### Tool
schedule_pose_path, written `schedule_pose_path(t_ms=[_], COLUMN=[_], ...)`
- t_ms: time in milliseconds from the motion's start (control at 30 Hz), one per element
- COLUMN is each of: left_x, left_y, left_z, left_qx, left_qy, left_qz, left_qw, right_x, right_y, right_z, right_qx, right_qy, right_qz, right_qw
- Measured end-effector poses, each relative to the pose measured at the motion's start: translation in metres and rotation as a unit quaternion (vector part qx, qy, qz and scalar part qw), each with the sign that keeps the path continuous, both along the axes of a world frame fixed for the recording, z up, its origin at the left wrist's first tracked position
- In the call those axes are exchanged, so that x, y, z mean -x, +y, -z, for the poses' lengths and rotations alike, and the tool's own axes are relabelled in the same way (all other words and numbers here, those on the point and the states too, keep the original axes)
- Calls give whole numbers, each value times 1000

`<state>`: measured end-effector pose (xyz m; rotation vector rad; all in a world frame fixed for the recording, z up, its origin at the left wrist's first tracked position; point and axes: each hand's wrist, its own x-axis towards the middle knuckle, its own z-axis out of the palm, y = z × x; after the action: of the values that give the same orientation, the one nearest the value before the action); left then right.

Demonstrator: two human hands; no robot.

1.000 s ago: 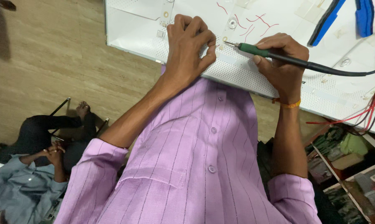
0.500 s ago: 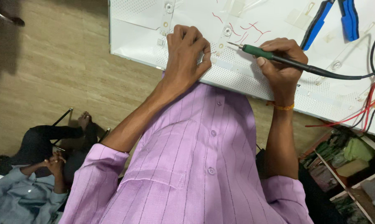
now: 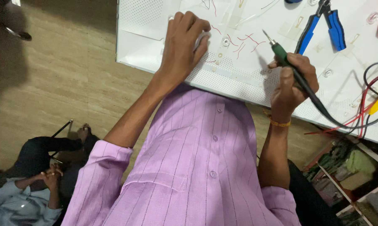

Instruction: The person solders wires onto the back of a white LED light panel at a workbench. They strip and position wire ends, then use a soldering iron to solder connection points across the panel, working on one joint at a time while holding wires in place with the other hand.

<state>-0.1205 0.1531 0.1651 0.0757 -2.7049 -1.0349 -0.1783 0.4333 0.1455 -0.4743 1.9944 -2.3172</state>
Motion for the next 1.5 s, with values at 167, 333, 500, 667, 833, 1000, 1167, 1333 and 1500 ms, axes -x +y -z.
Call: schedule_pose_path(t_ms=[167,333,500,667,833,1000,1167,1333,1500], left_x=[23,41,43,31,0,-12,-21,-33,-43], left_y=[-3,-9,-3,3,27,48,51,50,59], left_z=[13,28,34,16,-10,-29,-40,-36,-27], left_qx=[33,140,206,110,-311,-427,-405,-422,-671], left_qy=[30,41,55,62,-114,-120,-131,-178,-253], left_qz=[66,109,127,88,-3,20,42,57,1], left_qw=[997,983,969,988,944,896,904,887,697], right_x=[-13,-23,-32,-38,-40,-43,-50,-61,-68], right_y=[-3,-9,-12,-12,-27,-49,-47,-46,-50], right_z=[-17,-23,-18,-14,-21,-36,-46,-40,-37], right_qx=[-78,-77,-90,-67,-84,-88,-99,-123,-113], right_qy=[56,58,49,18,-17,-15,-78,-81,-16], right_qz=[17,18,23,50,66,-14,-50,-17,6], right_qw=[995,995,994,996,994,996,991,989,993])
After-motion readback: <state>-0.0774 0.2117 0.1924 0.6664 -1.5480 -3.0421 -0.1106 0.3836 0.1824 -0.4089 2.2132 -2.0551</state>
